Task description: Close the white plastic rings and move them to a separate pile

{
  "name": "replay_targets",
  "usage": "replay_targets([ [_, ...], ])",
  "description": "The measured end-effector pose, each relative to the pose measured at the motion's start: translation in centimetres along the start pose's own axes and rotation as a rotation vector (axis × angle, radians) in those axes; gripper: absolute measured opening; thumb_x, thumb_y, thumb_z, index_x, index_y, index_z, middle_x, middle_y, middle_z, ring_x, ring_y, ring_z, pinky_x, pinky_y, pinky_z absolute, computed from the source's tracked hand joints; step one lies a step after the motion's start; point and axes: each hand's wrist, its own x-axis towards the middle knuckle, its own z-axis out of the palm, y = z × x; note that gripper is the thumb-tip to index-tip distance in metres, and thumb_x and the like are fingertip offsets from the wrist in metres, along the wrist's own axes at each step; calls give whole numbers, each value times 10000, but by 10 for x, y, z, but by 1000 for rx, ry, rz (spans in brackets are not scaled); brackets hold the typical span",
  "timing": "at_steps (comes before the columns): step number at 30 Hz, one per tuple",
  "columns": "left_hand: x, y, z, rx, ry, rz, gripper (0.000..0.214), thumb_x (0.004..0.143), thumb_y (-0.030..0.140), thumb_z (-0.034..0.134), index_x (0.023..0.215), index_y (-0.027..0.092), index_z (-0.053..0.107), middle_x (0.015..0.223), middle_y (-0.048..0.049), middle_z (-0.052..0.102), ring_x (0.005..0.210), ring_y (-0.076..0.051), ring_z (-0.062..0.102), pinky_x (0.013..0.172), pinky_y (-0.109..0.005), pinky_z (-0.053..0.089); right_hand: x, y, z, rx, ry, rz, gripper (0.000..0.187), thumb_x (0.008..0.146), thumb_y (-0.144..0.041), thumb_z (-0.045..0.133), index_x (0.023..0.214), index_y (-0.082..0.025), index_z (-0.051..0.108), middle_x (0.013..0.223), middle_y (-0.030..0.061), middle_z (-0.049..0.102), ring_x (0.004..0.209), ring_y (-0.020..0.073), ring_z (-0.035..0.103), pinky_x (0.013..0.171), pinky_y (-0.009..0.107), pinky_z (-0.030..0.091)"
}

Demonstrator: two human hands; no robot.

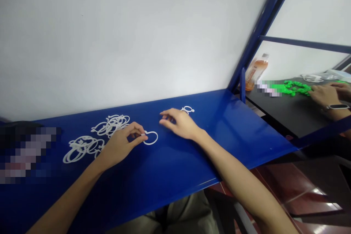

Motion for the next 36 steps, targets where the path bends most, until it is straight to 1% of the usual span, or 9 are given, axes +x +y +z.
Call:
replay_targets([
  [2, 0, 2, 2, -77, 18, -25, 227, 846, 439, 662, 965, 254, 608, 769, 33, 707, 742, -178, 658, 741, -321, 459, -5, -16, 15, 56, -104, -79, 326, 960, -343, 626, 1239, -175, 629, 1046, 66, 725, 866, 158, 680, 803, 282, 527],
  [6, -1, 4, 6, -153, -12, -14, 217, 853, 422, 646, 1000, 262, 649, 765, 34, 725, 733, -172, 664, 682, -300, 453, -12, -26, 33, -41, -198, -204, 264, 1049, -248, 430, 1158, -163, 655, 957, 77, 708, 842, 169, 654, 767, 283, 496],
  [9, -2, 7, 9, -140, 8, -8, 165, 836, 410, 647, 837, 246, 663, 708, 36, 703, 668, -155, 628, 623, -280, 427, -15, -25, 37, -89, -216, -277, 273, 1054, -239, 401, 1114, -155, 653, 850, 62, 666, 765, 167, 603, 703, 271, 461],
  [14, -5, 12, 11, -133, -15, 17, 92, 815, 321, 628, 758, 250, 641, 642, 58, 669, 621, -140, 589, 648, -279, 425, -20, -26, 39, -198, -227, -352, 274, 1021, -123, 376, 968, -139, 644, 789, 56, 620, 697, 160, 529, 644, 265, 414],
  [21, -4, 4, 17, -73, -11, -11, 153, 818, 334, 627, 954, 264, 620, 686, 57, 686, 667, -167, 612, 678, -304, 432, -22, -24, 45, -338, -235, -394, 274, 1029, -123, 371, 1116, -133, 630, 855, 81, 651, 769, 182, 583, 683, 285, 455],
  [25, 3, -6, 10, 85, 104, 70, 215, 880, 414, 601, 1028, 260, 632, 791, 14, 703, 774, -198, 630, 799, -350, 467, -12, -19, 40, -239, -126, -242, 241, 1053, -235, 418, 1207, -161, 588, 953, 93, 693, 831, 179, 637, 717, 279, 479],
  [29, 8, -24, -11, 450, 266, 117, 289, 929, 458, 534, 1066, 231, 649, 971, -69, 717, 1021, -290, 604, 976, -444, 409, 0, 4, 15, -260, 43, 59, 175, 1024, -321, 523, 1043, -187, 635, 914, 57, 715, 772, 162, 649, 698, 257, 463],
  [32, 9, -40, -22, 702, 229, 44, 353, 918, 463, 513, 1086, 195, 668, 1118, -143, 682, 1105, -368, 557, 947, -493, 405, 4, 30, -14, -413, 166, 240, 105, 969, -255, 607, 943, -185, 679, 959, 64, 694, 832, 174, 642, 752, 265, 456],
  [36, 6, -51, -22, 791, 96, -1, 351, 905, 451, 521, 1078, 191, 684, 1114, -159, 689, 1138, -397, 533, 943, -527, 377, 1, 55, -41, -568, 119, 500, 140, 951, -203, 591, 984, -185, 725, 1043, 92, 679, 904, 199, 648, 791, 278, 453],
])
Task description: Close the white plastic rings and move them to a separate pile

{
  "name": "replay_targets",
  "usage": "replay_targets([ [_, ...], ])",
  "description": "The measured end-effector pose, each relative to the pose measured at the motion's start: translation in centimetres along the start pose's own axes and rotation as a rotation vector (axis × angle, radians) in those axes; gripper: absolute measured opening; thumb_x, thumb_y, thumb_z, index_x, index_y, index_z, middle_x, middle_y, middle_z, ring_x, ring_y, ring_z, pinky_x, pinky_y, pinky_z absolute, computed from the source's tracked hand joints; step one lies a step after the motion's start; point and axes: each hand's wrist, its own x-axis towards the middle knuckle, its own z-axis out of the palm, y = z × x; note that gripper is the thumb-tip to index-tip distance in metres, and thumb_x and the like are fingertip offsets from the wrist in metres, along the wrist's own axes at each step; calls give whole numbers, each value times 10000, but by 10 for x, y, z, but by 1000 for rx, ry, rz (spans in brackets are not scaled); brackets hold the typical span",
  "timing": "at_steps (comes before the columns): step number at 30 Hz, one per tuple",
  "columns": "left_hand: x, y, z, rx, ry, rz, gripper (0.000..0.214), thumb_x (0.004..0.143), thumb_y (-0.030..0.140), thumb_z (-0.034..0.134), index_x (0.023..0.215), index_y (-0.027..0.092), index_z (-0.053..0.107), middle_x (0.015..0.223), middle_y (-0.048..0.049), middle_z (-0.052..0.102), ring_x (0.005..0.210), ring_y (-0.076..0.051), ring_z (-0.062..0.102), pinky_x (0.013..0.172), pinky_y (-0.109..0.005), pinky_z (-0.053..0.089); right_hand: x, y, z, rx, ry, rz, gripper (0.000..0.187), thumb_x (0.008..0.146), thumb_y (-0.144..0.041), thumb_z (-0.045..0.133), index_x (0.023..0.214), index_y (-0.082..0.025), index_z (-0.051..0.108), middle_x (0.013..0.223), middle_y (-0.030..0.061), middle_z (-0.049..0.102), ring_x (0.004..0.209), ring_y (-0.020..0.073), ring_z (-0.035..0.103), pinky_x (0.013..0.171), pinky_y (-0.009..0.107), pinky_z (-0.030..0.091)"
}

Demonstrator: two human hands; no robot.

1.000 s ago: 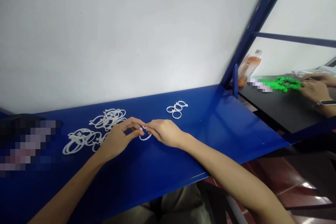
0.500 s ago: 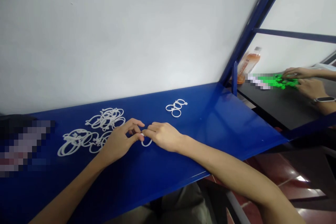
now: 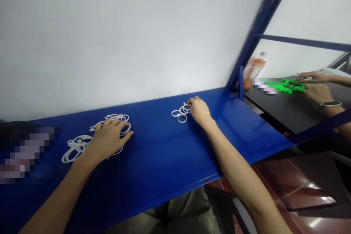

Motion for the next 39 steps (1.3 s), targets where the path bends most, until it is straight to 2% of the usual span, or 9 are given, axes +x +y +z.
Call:
replay_targets([
  [7, 0, 8, 5, -76, -19, 61, 243, 921, 313, 489, 1050, 249, 685, 1015, -102, 728, 1092, -357, 550, 983, -563, 303, 4, 16, 3, -52, -77, 77, 173, 929, -183, 594, 1038, -172, 728, 1049, 114, 695, 937, 209, 656, 817, 277, 452],
  [17, -2, 16, -1, -107, 26, 52, 202, 934, 294, 497, 956, 246, 692, 925, -71, 739, 1048, -304, 563, 967, -524, 293, 5, 14, 3, -49, -103, 109, 212, 954, -196, 545, 1070, -183, 722, 1080, 101, 733, 1001, 212, 671, 840, 266, 450],
  [22, -3, 22, -11, -183, 178, 94, 172, 950, 333, 531, 929, 258, 685, 884, -30, 736, 974, -273, 597, 917, -479, 297, 5, 10, 4, -46, -110, 87, 265, 971, -171, 482, 1085, -195, 719, 1061, 73, 755, 963, 191, 685, 804, 240, 453],
  [25, -5, 29, -14, -213, 314, 190, 182, 972, 338, 524, 939, 248, 679, 892, -18, 732, 948, -250, 605, 908, -446, 330, 4, 8, 4, -70, -87, 90, 302, 997, -181, 430, 1122, -173, 705, 1112, 106, 734, 1011, 206, 672, 850, 256, 453],
  [28, -5, 34, -11, -253, 388, 326, 168, 982, 307, 527, 964, 230, 675, 915, -20, 719, 927, -220, 599, 919, -408, 397, 3, 8, 7, -89, -80, 81, 328, 1010, -179, 411, 1198, -137, 677, 1172, 149, 703, 1092, 230, 646, 933, 282, 437],
  [32, -5, 41, 3, -290, 380, 417, 155, 980, 240, 527, 986, 208, 679, 995, -48, 673, 953, -203, 586, 920, -381, 477, 1, 7, 12, -77, -106, 69, 341, 1003, -168, 431, 1279, -156, 631, 1194, 140, 699, 1076, 226, 656, 908, 284, 458],
  [35, -4, 50, 11, -325, 343, 410, 166, 975, 235, 526, 966, 205, 689, 1118, -73, 617, 960, -196, 593, 866, -366, 536, 0, 3, 10, -70, -83, 81, 335, 1001, -167, 433, 1270, -146, 632, 1184, 159, 698, 1067, 258, 652, 888, 322, 475],
  [39, -2, 62, 12, -376, 282, 374, 179, 983, 232, 496, 965, 194, 669, 1259, -98, 554, 1023, -205, 625, 878, -390, 576, -4, -16, 3, -37, 7, 49, 346, 1034, -229, 404, 1292, -132, 614, 1241, 171, 665, 1175, 282, 579, 967, 367, 453],
])
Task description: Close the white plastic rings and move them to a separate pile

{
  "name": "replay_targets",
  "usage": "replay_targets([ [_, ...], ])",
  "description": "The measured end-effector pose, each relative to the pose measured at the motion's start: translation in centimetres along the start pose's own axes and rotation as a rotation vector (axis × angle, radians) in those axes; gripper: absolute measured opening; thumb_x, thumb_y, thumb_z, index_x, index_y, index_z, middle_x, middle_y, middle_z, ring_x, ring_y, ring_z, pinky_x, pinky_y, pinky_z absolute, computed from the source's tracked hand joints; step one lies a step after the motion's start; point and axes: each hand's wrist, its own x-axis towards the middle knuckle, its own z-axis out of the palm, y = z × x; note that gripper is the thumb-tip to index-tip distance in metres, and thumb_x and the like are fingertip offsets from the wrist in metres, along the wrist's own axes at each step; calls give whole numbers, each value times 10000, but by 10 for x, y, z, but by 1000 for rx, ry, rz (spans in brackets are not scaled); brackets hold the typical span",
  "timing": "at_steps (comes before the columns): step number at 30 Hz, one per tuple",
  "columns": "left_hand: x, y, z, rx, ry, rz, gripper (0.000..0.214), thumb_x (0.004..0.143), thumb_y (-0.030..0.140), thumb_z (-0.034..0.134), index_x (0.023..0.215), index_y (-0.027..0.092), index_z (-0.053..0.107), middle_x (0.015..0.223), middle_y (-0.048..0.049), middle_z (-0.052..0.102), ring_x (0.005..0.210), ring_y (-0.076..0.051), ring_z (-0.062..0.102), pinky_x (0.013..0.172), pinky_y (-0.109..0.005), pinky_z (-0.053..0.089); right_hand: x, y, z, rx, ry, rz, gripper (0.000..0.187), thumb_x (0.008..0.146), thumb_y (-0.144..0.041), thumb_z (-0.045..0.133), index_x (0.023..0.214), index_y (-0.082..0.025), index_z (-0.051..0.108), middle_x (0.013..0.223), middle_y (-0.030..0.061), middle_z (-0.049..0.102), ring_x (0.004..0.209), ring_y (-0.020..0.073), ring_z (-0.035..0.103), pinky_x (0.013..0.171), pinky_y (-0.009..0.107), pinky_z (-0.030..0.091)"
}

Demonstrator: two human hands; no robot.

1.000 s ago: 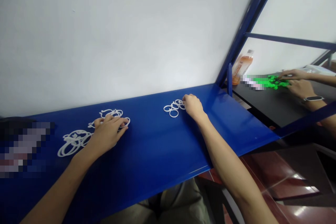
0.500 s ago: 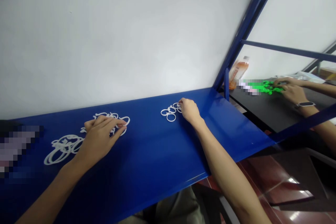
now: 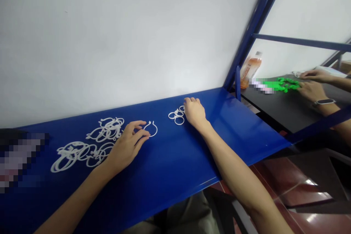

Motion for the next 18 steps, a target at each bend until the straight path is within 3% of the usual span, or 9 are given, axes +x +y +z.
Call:
replay_targets([
  [3, 3, 6, 1, -37, 7, -23, 149, 988, 222, 485, 984, 188, 630, 1308, -110, 548, 1128, -222, 627, 953, -407, 564, -13, -25, -4, 301, 1, -236, 304, 1030, -329, 480, 1225, -170, 650, 1170, 108, 705, 1098, 230, 617, 957, 342, 465],
  [5, 3, 9, 1, -50, 48, -14, 115, 982, 203, 501, 996, 195, 614, 1284, -102, 571, 1172, -218, 616, 990, -395, 545, -25, -44, -2, 552, -162, -378, 267, 1013, -346, 525, 1185, -200, 666, 1076, 63, 731, 930, 175, 669, 848, 297, 495],
  [7, 2, 12, 1, -51, 90, -2, 91, 966, 179, 530, 986, 206, 614, 1251, -91, 591, 1180, -212, 613, 1002, -381, 532, -38, -59, 2, 676, -300, -410, 218, 994, -327, 563, 1115, -186, 677, 886, 24, 730, 748, 142, 658, 701, 252, 483],
  [11, -3, 17, -1, -138, 130, -57, 109, 928, 217, 607, 1036, 229, 607, 1143, -58, 654, 1084, -200, 649, 958, -365, 537, -57, -72, 17, 734, -304, -394, 227, 1029, -214, 458, 927, -157, 653, 793, 15, 677, 688, 123, 616, 661, 233, 455],
  [14, -7, 17, -4, -241, 162, -264, 299, 947, 277, 589, 1238, 226, 540, 999, -26, 705, 950, -176, 691, 861, -325, 565, -65, -71, 24, 703, -278, -522, 228, 1038, -192, 426, 1035, -148, 650, 893, 52, 682, 755, 139, 618, 705, 249, 473],
  [16, -9, 16, -5, -288, 122, -349, 269, 957, 316, 582, 1214, 237, 568, 905, -1, 712, 866, -165, 699, 788, -300, 571, -70, -70, 25, 626, -285, -624, 240, 1037, -175, 415, 1129, -145, 634, 906, 64, 678, 772, 155, 607, 704, 264, 477],
  [18, -10, 15, -6, -335, 81, -344, 161, 959, 348, 582, 1076, 250, 632, 831, 10, 703, 792, -159, 688, 714, -280, 566, -74, -70, 25, 528, -283, -708, 263, 1034, -146, 384, 1111, -141, 635, 847, 56, 657, 729, 162, 572, 661, 274, 465],
])
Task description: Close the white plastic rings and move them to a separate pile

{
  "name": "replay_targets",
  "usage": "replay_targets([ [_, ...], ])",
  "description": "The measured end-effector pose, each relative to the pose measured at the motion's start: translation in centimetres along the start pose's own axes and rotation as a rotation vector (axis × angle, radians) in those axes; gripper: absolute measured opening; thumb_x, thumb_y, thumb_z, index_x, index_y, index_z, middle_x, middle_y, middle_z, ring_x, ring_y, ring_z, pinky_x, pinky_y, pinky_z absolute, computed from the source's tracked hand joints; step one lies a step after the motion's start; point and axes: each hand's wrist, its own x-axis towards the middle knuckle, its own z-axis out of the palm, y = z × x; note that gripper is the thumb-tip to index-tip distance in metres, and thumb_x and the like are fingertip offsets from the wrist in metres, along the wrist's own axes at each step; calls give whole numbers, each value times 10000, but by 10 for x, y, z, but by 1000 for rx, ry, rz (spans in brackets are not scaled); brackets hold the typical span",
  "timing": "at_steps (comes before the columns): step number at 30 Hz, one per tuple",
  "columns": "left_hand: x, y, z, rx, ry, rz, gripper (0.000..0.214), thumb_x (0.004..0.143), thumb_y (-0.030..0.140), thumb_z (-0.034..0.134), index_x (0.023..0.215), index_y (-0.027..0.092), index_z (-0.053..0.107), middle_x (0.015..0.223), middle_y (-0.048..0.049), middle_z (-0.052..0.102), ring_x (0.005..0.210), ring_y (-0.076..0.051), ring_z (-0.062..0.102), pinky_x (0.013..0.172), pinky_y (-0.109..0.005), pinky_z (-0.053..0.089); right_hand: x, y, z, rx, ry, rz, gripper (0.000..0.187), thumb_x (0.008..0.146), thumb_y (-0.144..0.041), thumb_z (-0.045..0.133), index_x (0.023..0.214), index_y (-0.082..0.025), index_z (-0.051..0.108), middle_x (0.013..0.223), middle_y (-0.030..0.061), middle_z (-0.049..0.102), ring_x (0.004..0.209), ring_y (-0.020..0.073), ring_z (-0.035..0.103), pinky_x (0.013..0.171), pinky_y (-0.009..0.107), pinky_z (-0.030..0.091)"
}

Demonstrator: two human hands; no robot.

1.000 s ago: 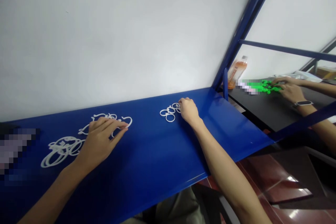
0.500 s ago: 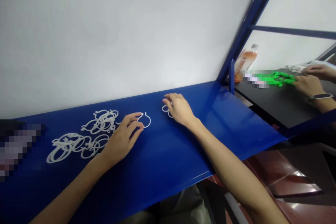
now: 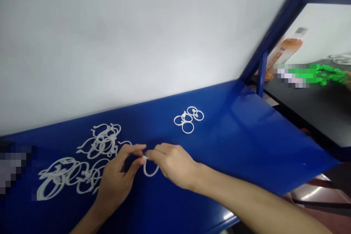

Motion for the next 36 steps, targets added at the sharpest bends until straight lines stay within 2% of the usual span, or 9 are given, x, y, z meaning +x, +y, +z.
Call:
replay_targets([
  [4, -1, 3, 1, -21, 13, 42, 141, 984, 286, 517, 945, 266, 650, 715, 16, 672, 663, -154, 634, 599, -277, 535, -2, -7, 0, -134, 15, -103, 353, 1026, -111, 293, 959, -136, 639, 752, 53, 615, 639, 173, 480, 583, 298, 429],
  [8, -2, 7, 5, 44, 32, 68, 154, 981, 199, 498, 950, 272, 631, 724, 21, 680, 700, -162, 626, 658, -307, 529, -1, -10, -3, -189, 32, -143, 381, 1029, -116, 291, 870, -133, 637, 734, 60, 611, 618, 180, 474, 562, 312, 424],
  [12, 3, 2, 0, 207, -2, 178, 133, 999, 290, 501, 1036, 243, 620, 841, -14, 714, 795, -193, 633, 783, -365, 502, 3, -4, -11, -258, 15, -123, 291, 1040, -145, 362, 1038, -124, 652, 824, 72, 662, 724, 185, 576, 637, 294, 479],
  [15, 8, -8, -9, 514, -48, 190, 286, 975, 432, 522, 1059, 191, 651, 901, -81, 706, 881, -275, 618, 821, -443, 463, 6, 10, -27, -287, 129, -4, 290, 1046, -160, 375, 1246, -141, 583, 974, 95, 703, 852, 179, 639, 742, 282, 510],
  [20, 9, -20, -16, 907, -100, 112, 432, 979, 465, 455, 1082, 108, 676, 960, -185, 675, 933, -373, 572, 771, -497, 423, 6, 49, -69, -448, 390, 448, 170, 1003, -243, 512, 1022, -163, 662, 885, 70, 702, 781, 190, 627, 698, 293, 462],
  [23, 7, -16, -8, 840, -150, 208, 327, 993, 350, 446, 1065, 131, 678, 927, -145, 699, 904, -335, 576, 791, -489, 415, 2, 69, -87, -473, 450, 580, 131, 949, -200, 575, 960, -161, 700, 931, 76, 704, 771, 180, 619, 717, 295, 446],
  [28, 5, -1, 5, 488, -269, 392, 221, 992, 281, 491, 1054, 203, 689, 989, -66, 716, 929, -243, 589, 820, -411, 435, -2, 87, -88, -414, 372, 638, 161, 926, -182, 601, 951, -177, 760, 955, 71, 718, 850, 190, 645, 787, 287, 452],
  [32, 8, -3, 4, 438, -203, 311, 261, 966, 351, 544, 1143, 207, 671, 1115, -88, 685, 1014, -254, 590, 879, -420, 451, 0, 86, -85, -396, 282, 696, 210, 955, -211, 573, 997, -192, 778, 991, 77, 725, 890, 190, 662, 808, 274, 461],
  [36, 7, -12, 5, 478, -220, 232, 525, 896, 505, 615, 1323, 202, 576, 1262, -111, 634, 1150, -310, 550, 936, -471, 438, 1, 82, -85, -422, 262, 705, 227, 970, -257, 561, 1037, -203, 770, 1056, 91, 714, 947, 211, 660, 830, 288, 469],
])
